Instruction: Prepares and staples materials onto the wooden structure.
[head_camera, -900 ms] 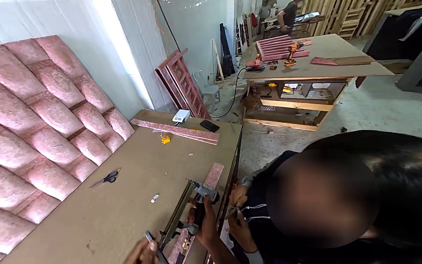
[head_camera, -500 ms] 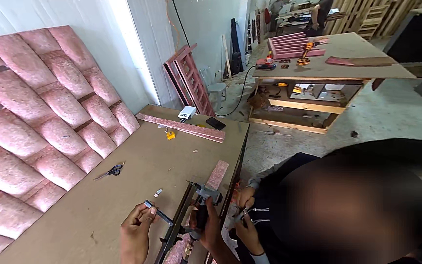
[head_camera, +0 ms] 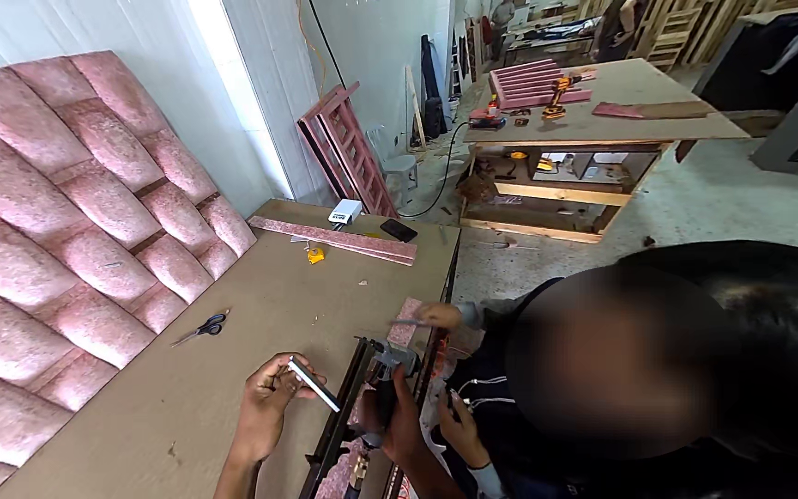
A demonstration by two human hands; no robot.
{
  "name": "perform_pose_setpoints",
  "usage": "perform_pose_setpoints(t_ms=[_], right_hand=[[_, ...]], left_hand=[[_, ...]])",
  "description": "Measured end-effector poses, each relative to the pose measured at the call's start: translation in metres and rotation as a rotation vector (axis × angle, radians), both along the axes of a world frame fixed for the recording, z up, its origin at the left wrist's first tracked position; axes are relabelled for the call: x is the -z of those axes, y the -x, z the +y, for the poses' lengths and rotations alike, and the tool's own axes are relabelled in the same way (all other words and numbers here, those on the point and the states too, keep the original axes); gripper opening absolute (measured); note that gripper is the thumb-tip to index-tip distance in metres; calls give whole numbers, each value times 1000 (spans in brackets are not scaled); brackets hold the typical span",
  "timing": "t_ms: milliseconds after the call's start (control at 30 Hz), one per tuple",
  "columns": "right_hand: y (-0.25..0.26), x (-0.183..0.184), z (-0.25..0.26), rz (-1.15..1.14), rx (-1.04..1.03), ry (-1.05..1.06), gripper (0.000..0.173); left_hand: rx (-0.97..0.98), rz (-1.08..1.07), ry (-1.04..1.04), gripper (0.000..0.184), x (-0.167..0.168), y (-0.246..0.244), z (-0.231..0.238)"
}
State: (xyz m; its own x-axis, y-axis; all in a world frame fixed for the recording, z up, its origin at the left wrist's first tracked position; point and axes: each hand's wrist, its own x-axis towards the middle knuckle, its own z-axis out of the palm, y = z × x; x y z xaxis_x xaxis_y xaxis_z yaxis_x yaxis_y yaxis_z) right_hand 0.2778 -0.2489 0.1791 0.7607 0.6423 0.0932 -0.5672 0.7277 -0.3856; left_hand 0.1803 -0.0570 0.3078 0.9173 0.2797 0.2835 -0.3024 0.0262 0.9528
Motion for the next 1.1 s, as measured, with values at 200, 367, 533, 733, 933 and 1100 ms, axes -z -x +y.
perform_pose_setpoints(t_ms=[200,367,533,733,933,1100], right_hand=[[1,1,-4,14,10,-17,68],[1,-2,-6,-3,43,-28,68],[1,-7,-6,17,69,-23,70],[0,-14,-11,45,123,5,70],[2,-6,-22,-24,152,186,75],[24,23,-51,1,191,321,73]], left_hand=[[-104,19,-290,19,-5,-5,-9],[-73,199,-499,25,2,-2,-17],[-312,178,-450,38,4,21,-18],[-121,256,-229,44,34,102,-7],[-261,614,-411,38,116,68,44],[-47,826,-801,60,182,32,41]])
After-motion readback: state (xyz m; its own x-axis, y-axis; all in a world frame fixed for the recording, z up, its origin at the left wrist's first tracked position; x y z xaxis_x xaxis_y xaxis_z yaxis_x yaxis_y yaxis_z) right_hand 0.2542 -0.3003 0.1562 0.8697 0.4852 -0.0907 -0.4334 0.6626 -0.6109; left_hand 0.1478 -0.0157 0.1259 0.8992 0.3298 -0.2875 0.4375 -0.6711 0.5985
